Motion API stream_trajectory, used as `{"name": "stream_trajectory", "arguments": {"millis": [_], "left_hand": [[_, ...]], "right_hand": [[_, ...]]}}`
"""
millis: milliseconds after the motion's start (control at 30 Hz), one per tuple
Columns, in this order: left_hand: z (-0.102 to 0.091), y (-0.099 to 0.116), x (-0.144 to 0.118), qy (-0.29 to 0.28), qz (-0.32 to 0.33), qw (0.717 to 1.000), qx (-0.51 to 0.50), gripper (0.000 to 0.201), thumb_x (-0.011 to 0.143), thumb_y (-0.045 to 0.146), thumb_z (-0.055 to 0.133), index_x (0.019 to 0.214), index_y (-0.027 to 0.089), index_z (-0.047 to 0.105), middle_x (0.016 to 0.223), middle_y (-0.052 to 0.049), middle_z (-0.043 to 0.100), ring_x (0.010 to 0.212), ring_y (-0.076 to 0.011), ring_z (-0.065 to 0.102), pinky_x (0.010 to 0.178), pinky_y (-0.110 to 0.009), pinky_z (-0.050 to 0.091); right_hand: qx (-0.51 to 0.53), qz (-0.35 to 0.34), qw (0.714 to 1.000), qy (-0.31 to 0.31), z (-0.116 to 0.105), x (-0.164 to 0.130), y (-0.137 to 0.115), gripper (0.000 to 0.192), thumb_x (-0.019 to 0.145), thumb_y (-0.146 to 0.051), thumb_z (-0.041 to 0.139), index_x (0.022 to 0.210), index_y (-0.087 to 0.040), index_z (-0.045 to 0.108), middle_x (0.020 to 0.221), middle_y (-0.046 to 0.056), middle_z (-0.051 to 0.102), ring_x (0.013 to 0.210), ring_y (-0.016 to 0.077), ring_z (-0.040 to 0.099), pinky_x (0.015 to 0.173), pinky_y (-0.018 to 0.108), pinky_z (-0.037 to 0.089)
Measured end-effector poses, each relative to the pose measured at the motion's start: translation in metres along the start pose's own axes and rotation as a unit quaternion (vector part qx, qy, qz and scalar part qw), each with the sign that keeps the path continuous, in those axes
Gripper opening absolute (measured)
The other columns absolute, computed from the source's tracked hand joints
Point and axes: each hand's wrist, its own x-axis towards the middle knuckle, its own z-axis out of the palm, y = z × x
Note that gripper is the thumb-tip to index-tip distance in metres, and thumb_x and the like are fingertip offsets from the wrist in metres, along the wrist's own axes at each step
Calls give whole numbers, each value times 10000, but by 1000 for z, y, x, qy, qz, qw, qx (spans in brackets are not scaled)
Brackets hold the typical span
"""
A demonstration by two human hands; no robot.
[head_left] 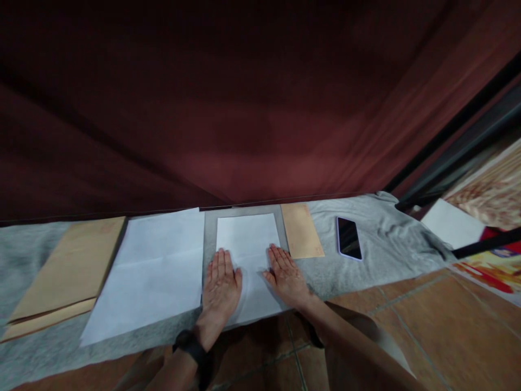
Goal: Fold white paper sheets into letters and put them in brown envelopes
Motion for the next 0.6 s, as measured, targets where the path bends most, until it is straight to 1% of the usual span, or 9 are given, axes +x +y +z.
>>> {"name": "stream_trajectory", "arguments": {"millis": [100, 167, 233, 300, 367, 433, 500, 600], "left_hand": [[-3, 6, 1, 25, 19, 1000, 2, 639, 970, 297, 338, 1505, -52, 358, 1589, -266, 350, 1514, -340, 284, 1234, -529, 257], [-4, 15, 2, 33, 64, 997, -6, 623, 969, 263, 337, 1537, 7, 332, 1611, -209, 343, 1527, -301, 263, 1247, -510, 247], [-4, 23, 4, 24, 115, 993, -17, 616, 958, 211, 340, 1556, 63, 318, 1625, -153, 343, 1535, -259, 247, 1256, -483, 244], [-1, 29, 5, 6, 140, 990, -18, 614, 947, 179, 343, 1552, 76, 334, 1622, -135, 355, 1534, -248, 250, 1256, -479, 251], [2, 30, 7, -12, 138, 990, -12, 598, 951, 184, 342, 1538, 71, 361, 1611, -140, 373, 1527, -254, 270, 1248, -484, 269], [4, 26, 7, -21, 124, 992, -5, 584, 967, 213, 337, 1532, 68, 374, 1602, -149, 385, 1517, -255, 296, 1239, -479, 289], [4, 19, 6, -17, 112, 994, 2, 579, 985, 256, 335, 1531, 70, 375, 1599, -155, 386, 1509, -256, 317, 1233, -472, 301], [3, 4, 2, -3, 100, 995, 16, 605, 1003, 349, 345, 1527, 47, 376, 1596, -185, 378, 1500, -283, 334, 1225, -491, 308]], "right_hand": [[9, 8, 1000, 5, -3, 1, -3, 624, 1041, -399, 434, 1573, -96, 316, 1591, 160, 395, 1477, 276, 369, 1199, 476, 360], [19, 3, 1000, 6, -5, 4, -11, 587, 1044, -345, 415, 1571, -103, 324, 1594, 143, 395, 1484, 264, 357, 1204, 469, 355], [34, -19, 999, 5, -7, 7, -20, 559, 1038, -281, 399, 1568, -113, 338, 1600, 115, 393, 1493, 241, 341, 1218, 444, 339], [45, -36, 998, 4, -6, 9, -28, 538, 1031, -235, 382, 1555, -113, 366, 1594, 97, 405, 1490, 222, 346, 1225, 422, 332], [47, -38, 998, 1, -5, 10, -30, 518, 1033, -223, 374, 1539, -112, 397, 1580, 95, 429, 1476, 213, 372, 1225, 417, 331], [42, -39, 998, -4, -4, 10, -29, 513, 1035, -240, 392, 1535, -123, 406, 1571, 95, 443, 1464, 211, 393, 1226, 421, 328], [37, -46, 998, -8, -4, 8, -24, 529, 1028, -263, 428, 1541, -134, 397, 1576, 96, 434, 1465, 216, 392, 1228, 424, 323], [26, -44, 999, -16, -7, 3, -15, 550, 1022, -284, 451, 1546, -130, 388, 1592, 104, 405, 1479, 227, 368, 1233, 432, 314]]}}
